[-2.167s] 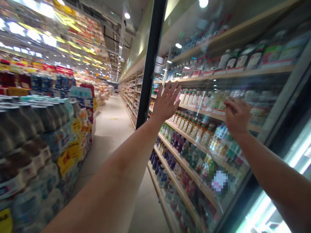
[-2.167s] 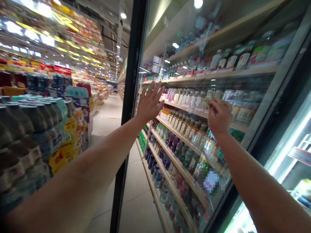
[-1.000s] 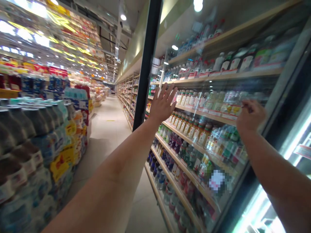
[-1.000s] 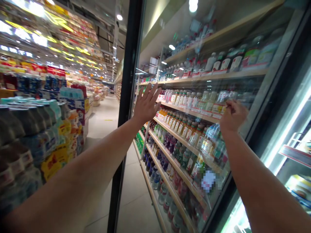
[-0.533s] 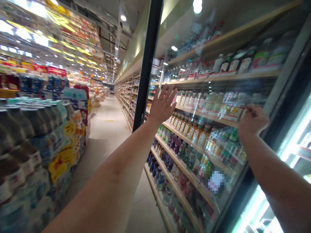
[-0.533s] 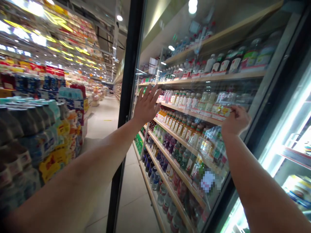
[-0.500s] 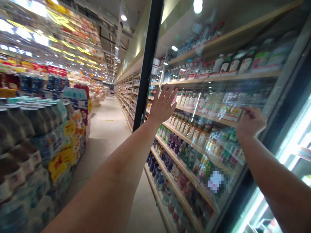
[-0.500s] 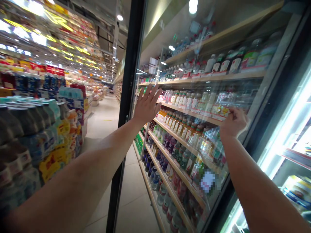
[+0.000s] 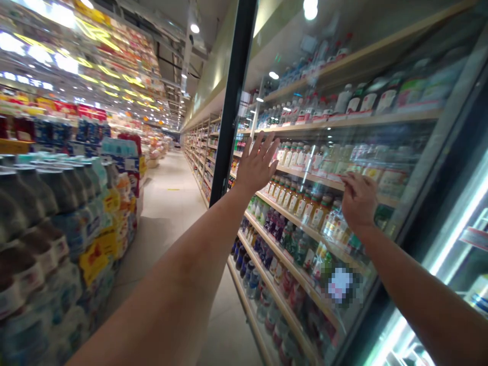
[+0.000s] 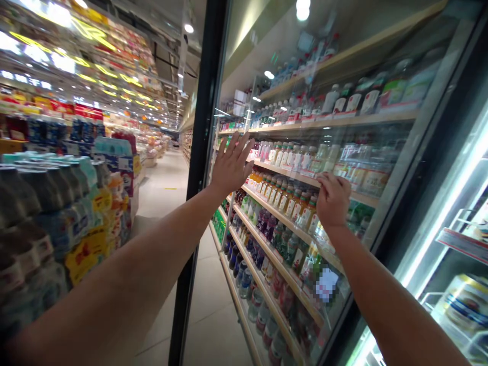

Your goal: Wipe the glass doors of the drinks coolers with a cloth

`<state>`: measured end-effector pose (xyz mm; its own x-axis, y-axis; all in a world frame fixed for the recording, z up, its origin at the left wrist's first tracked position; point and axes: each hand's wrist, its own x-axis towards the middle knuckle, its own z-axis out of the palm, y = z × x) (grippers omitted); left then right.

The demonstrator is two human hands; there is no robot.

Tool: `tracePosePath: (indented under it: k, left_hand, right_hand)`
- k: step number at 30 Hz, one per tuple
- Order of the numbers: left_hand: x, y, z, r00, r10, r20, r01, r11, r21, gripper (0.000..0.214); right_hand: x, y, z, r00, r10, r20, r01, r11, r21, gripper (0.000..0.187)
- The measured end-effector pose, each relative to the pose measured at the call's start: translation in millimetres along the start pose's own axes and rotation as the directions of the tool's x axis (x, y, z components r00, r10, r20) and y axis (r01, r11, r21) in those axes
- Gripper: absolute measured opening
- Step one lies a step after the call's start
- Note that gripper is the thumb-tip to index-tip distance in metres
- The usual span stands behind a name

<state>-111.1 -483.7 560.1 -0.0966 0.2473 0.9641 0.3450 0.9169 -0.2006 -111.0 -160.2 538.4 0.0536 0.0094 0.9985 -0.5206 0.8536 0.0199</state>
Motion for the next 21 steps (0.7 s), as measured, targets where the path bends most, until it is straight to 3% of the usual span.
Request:
tracePosePath:
  k: [3, 8, 14, 19, 21]
  left_hand:
    - [0.2, 0.3, -1.0, 1.0, -0.002, 0.009, 0.002, 1.0, -0.006, 0.057]
    - [0.7, 0.0, -1.2, 1.0, -0.001, 0.01, 0.001, 1.0, -0.003, 0.057]
    - [0.8, -0.2, 0.9, 1.0, -0.007, 0.013, 0.007, 1.0, -0.007, 0.058]
    - [0.7, -1.3, 2.4, 1.0, 0.001, 0.005, -0.001, 1.0, 0.017, 0.057]
    - [0.5, -1.9, 3.3, 1.0, 0.0, 0.004, 0.0, 1.0, 0.004, 0.057]
  right_hand:
    - [2.5, -8.1, 3.6, 0.998, -0.061, 0.031, 0.06, 0.998, 0.034, 0.027]
    - [21.1, -18.8, 16.0, 0.998, 0.011, -0.055, -0.009, 0.999, 0.032, 0.028]
    - [5.0, -39.8, 26.4, 0.967, -0.239, 0.089, 0.233, 0.969, 0.078, 0.027]
    - [30.7, -48.1, 37.2, 0.993, -0.119, 0.018, 0.118, 0.99, 0.073, 0.027]
    - [29.1, -55.8, 42.1, 0.993, -0.114, 0.021, 0.112, 0.991, 0.071, 0.028]
